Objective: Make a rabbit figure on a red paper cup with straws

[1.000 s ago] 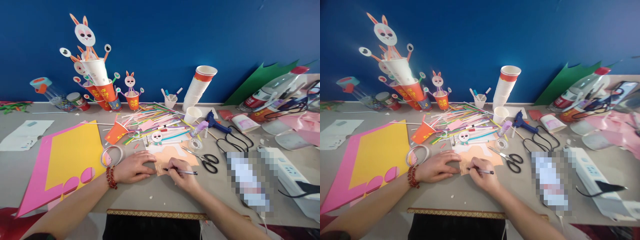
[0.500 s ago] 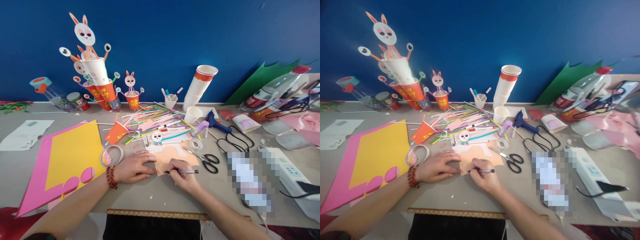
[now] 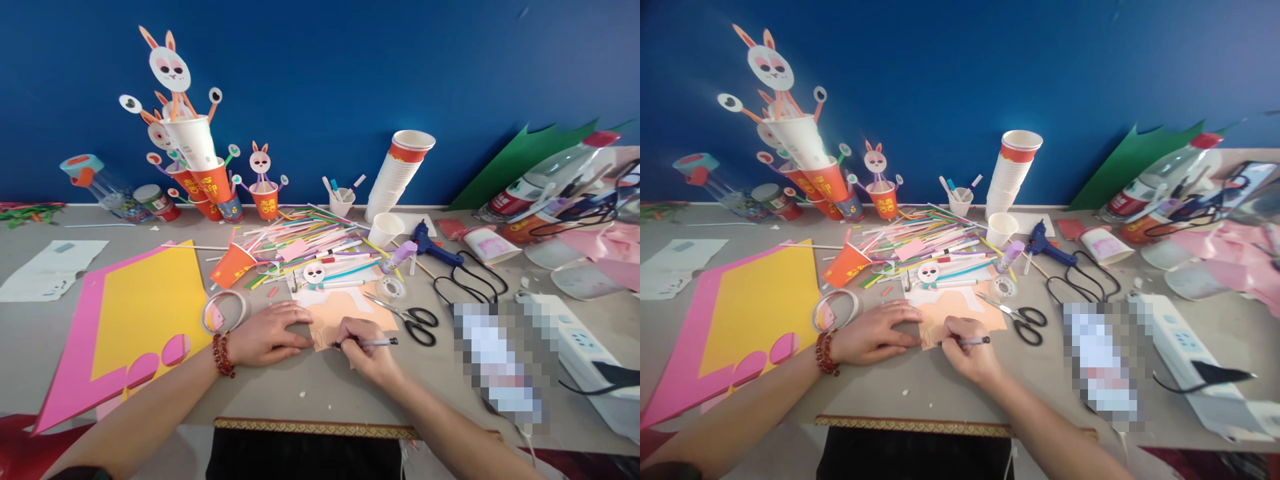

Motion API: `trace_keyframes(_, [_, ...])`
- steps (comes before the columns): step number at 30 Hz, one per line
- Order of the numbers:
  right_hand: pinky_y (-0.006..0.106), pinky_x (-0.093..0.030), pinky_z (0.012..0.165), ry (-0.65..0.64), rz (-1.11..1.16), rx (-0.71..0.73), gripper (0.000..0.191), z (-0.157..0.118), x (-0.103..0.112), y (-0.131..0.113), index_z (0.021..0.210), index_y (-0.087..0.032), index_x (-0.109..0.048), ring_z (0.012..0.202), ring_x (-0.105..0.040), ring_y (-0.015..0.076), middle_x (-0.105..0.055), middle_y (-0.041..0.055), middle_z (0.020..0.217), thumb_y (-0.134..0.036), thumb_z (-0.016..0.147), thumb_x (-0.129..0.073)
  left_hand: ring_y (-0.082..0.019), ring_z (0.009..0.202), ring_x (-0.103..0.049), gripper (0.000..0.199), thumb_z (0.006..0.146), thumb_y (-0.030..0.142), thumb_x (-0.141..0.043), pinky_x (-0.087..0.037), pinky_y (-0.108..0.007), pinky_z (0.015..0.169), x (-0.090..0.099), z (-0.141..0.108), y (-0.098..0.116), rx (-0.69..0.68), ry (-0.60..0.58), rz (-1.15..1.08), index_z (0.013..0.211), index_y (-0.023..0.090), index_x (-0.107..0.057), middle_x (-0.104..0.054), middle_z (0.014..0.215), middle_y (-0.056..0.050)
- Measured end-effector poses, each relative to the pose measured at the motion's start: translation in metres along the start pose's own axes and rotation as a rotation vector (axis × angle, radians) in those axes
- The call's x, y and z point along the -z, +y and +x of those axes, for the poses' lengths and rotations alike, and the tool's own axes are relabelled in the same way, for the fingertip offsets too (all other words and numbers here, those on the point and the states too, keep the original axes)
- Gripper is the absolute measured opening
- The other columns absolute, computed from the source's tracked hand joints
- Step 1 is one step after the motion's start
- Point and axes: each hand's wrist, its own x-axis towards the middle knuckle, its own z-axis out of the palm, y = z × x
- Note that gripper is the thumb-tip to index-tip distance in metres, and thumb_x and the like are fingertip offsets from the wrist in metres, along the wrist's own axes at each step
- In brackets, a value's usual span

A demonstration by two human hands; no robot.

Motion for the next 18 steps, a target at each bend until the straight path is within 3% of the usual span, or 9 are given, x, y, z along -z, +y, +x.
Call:
trace_keyframes(10, [0.024,-0.032,0.047,0.156,0.069,-0.047,0.015,0.001,0.004,-0.001,0.063,-0.022,-0.049,0.047,-0.042,0.0114,-0.048,-0.0037,0.053,-0.014,0.075,-0.046,-0.028,0.127,-0.052,0.026,0.096,0.028,-0.053,-0.034,-0.05,0.115,0.001,0.001,0.0,-0.003,-0.006,-0.009,0.119,0.027,-0.066,-0.056,0.135,-0.012])
trace_keyframes(18, [0.022,-0.029,0.045,0.081,-0.017,-0.064,0.013,0.008,0.005,-0.002,0.064,-0.021,-0.049,0.047,-0.038,0.0106,-0.045,-0.0047,0.054,-0.014,0.074,-0.046,-0.027,0.128,-0.051,0.026,0.097,0.029,-0.052,-0.034,-0.05,0.115,0.001,0.001,0.001,0.014,-0.016,-0.018,0.118,0.027,-0.067,-0.055,0.138,-0.012])
